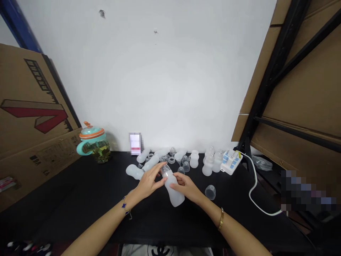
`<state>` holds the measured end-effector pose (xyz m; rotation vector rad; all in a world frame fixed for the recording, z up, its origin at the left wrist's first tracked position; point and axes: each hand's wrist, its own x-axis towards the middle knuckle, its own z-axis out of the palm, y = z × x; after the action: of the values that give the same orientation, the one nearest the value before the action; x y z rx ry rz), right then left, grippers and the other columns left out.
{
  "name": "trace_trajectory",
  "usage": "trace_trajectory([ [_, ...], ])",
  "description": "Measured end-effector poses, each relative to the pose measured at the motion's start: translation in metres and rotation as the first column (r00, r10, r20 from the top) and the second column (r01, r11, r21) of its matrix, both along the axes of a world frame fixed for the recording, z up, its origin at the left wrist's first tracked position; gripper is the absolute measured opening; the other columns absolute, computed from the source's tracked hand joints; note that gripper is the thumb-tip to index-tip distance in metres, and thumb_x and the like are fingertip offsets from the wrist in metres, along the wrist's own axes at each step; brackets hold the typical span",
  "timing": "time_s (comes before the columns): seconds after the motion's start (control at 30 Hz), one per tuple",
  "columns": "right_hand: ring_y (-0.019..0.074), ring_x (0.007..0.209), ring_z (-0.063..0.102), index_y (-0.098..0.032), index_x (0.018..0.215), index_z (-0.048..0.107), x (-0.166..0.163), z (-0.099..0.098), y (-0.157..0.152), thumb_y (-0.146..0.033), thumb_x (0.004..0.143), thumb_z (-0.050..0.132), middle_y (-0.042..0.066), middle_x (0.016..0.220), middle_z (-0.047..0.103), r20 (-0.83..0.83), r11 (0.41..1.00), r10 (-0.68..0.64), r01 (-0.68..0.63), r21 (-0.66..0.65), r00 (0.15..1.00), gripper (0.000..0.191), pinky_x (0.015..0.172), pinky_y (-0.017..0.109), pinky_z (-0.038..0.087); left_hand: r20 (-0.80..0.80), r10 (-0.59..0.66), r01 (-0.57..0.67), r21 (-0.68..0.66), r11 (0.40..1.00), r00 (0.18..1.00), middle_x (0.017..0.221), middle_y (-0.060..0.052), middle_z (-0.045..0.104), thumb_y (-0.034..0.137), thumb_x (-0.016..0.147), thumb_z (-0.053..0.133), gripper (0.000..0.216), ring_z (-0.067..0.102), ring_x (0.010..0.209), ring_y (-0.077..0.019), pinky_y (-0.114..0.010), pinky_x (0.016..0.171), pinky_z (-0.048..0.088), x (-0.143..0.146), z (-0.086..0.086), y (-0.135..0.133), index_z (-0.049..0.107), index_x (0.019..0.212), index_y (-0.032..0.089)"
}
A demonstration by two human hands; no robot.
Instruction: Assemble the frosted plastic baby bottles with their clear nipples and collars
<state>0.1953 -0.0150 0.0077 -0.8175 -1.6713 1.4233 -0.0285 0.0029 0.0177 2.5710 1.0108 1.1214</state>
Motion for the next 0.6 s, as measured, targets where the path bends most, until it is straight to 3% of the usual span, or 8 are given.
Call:
trace_trajectory([
  [0.13, 0.0208, 0.101, 0.064, -0.023, 0.122, 0.062, -0.001, 0.005, -0.002, -0.045, 0.081, 0.076, 0.005, 0.110, 0.068, -0.041, 0.998, 0.053, -0.052, 0.025, 0.998, 0.049, 0.091, 0.035, 0.050, -0.047, -0.082, 0.084, 0.026, 0.996, 0.996, 0.144, -0.011, 0.051, 0.043, 0.097, 0.053, 0.060, 0.062, 0.117, -0.0246, -0.038, 0.095, 0.055, 0.004, -0.002, -0.005, 0.029, 0.151, 0.028],
  [0.3, 0.0172, 0.088, 0.064, -0.021, 0.115, 0.065, 0.003, 0.007, -0.001, -0.041, 0.076, 0.081, 0.002, 0.101, 0.068, -0.024, 0.997, -0.003, 0.005, 0.080, 1.000, 0.047, 0.081, 0.030, 0.051, -0.102, -0.121, 0.128, 0.069, 0.989, 0.987, 0.152, -0.012, 0.045, 0.041, 0.100, 0.048, 0.065, 0.052, 0.133, -0.0272, -0.041, 0.103, 0.051, 0.008, -0.005, -0.010, 0.017, 0.156, 0.030],
  [0.43, 0.0195, 0.091, 0.065, -0.021, 0.117, 0.063, 0.017, 0.015, 0.003, -0.044, 0.078, 0.078, 0.004, 0.102, 0.069, -0.002, 0.984, -0.097, 0.096, 0.148, 0.995, 0.048, 0.080, 0.031, 0.052, -0.064, -0.102, 0.109, 0.099, 0.989, 0.993, 0.156, -0.014, 0.039, 0.045, 0.099, 0.049, 0.071, 0.065, 0.115, -0.0248, -0.039, 0.096, 0.056, 0.007, -0.005, -0.010, 0.011, 0.158, 0.029],
  [0.6, 0.0235, 0.097, 0.067, -0.025, 0.116, 0.062, 0.047, 0.028, 0.016, -0.044, 0.079, 0.076, 0.005, 0.106, 0.071, -0.082, 0.925, -0.300, 0.310, 0.219, 0.951, 0.044, 0.081, 0.033, 0.054, -0.076, -0.054, 0.064, 0.146, 0.987, 0.996, 0.152, -0.015, 0.044, 0.047, 0.099, 0.048, 0.066, 0.071, 0.100, -0.0209, -0.033, 0.083, 0.059, 0.008, -0.005, -0.012, 0.020, 0.156, 0.027],
])
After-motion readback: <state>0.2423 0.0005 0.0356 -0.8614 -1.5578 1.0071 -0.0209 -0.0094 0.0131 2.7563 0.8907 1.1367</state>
